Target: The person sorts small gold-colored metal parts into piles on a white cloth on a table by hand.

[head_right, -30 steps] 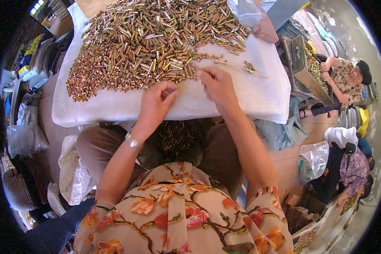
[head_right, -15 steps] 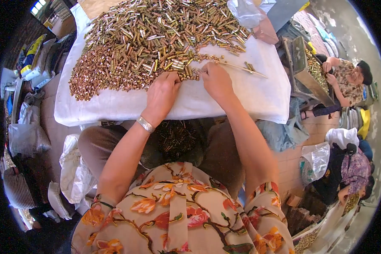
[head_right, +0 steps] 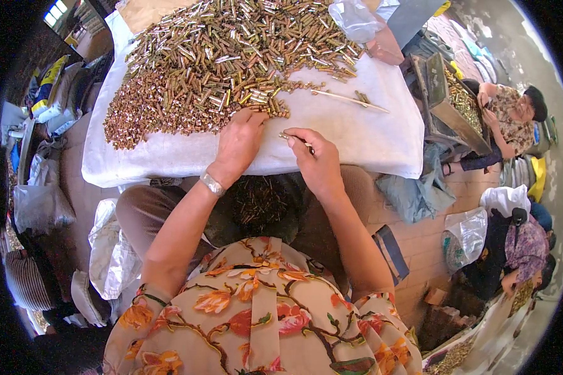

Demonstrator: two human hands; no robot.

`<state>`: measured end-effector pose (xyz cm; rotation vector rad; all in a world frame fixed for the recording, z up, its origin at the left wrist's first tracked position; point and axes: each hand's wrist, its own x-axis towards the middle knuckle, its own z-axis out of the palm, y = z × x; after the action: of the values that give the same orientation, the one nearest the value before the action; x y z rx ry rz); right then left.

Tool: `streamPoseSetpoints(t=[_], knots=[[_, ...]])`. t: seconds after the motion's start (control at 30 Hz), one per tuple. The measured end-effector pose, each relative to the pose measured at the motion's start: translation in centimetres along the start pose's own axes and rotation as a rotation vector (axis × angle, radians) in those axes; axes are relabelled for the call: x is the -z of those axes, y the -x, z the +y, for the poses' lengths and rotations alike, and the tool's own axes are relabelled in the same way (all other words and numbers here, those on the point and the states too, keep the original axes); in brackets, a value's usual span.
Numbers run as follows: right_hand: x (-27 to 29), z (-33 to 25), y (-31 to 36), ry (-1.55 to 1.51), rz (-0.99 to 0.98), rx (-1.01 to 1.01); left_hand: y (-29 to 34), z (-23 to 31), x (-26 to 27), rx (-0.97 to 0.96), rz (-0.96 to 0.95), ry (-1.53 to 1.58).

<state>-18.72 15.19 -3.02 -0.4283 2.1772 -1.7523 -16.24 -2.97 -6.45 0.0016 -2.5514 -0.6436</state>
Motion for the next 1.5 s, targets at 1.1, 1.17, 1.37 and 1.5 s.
streamPoseSetpoints(t=[1.1,1.17,1.37,1.5], knots=[[-2.9,-2.9,4.5,0.253,0.029,0.57,7.1,5.1,7.1,0.515,-0.01,1.256],[-2.3,-2.8,4.4,0.266,0.014,0.581,7.1,4.6,7.4,0.513,-0.024,1.265],[0.0,-3.4,4.6,-0.242,-0.406,-0.008,5.9,3.1,9.1,0.636,-0.481,1.653],[-0.1,-3.8,4.8,-0.472,-0.541,-0.183,6.9,2.7,7.9,0.541,-0.523,1.916]])
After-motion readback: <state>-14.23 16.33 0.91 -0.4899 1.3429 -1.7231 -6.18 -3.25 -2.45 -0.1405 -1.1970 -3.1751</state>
